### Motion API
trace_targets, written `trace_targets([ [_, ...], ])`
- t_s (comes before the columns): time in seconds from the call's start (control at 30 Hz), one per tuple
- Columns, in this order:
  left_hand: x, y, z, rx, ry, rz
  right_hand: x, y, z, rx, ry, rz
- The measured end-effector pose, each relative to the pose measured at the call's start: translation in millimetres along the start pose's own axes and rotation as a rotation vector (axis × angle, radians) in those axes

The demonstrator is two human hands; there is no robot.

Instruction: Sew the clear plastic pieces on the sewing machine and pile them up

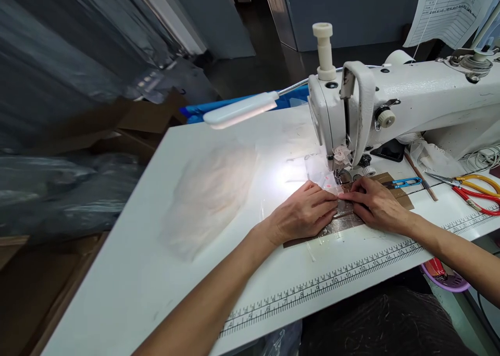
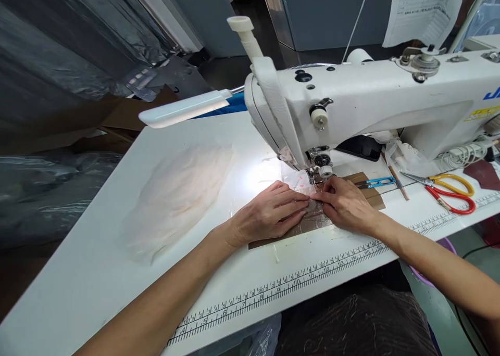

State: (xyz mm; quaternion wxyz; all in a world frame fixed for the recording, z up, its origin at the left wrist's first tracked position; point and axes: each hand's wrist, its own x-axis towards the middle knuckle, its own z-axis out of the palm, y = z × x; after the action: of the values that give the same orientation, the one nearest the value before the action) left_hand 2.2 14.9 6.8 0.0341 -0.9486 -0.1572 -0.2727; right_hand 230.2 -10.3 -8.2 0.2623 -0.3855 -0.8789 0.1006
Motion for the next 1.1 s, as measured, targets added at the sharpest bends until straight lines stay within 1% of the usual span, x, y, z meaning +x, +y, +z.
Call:
trace_targets([
  [0.17, 1.3, 0.6, -1.3, 0.000, -0.027, -0.019, -0.3, -0.1, 0.2, -0.019, 0.013, -0.018],
  [0.3, 2.6, 2.0, -3.9, 0.001, -0.083, -0.018, -0.9, -0.1, 0.6, -0.021, 0.010, -0.020],
  [0.5, 1.2, 3.0, -4.6, -0.003, -0.077, 0.018, -1.5, 0.6, 1.3, -0.023, -0.008, -0.004],
  [0.63, 1.3, 3.7, -6.4, -0.008, -0.133, -0.009, -1.3, 0.7, 2.0, -0.035, -0.001, -0.016],
  [0.73, 1.7, 4.4, -7.4, -0.017, -0.133, -0.009, -1.1, 0.2, 2.1, -0.052, 0.010, -0.020],
  [0.87, 1.7, 5.2, -7.2, -0.020, -0.140, -0.032, -1.1, -0.4, 1.6, -0.074, -0.017, -0.015],
  [1.0, 1.9, 6.1, -6.9, -0.023, -0.163, -0.063, -1.6, 0.1, 1.5, -0.093, -0.011, -0.050],
  [1.1, 2.1, 7.3, -6.3, -0.019, -0.153, -0.088, -2.0, 0.4, 1.3, -0.116, -0.014, -0.067],
])
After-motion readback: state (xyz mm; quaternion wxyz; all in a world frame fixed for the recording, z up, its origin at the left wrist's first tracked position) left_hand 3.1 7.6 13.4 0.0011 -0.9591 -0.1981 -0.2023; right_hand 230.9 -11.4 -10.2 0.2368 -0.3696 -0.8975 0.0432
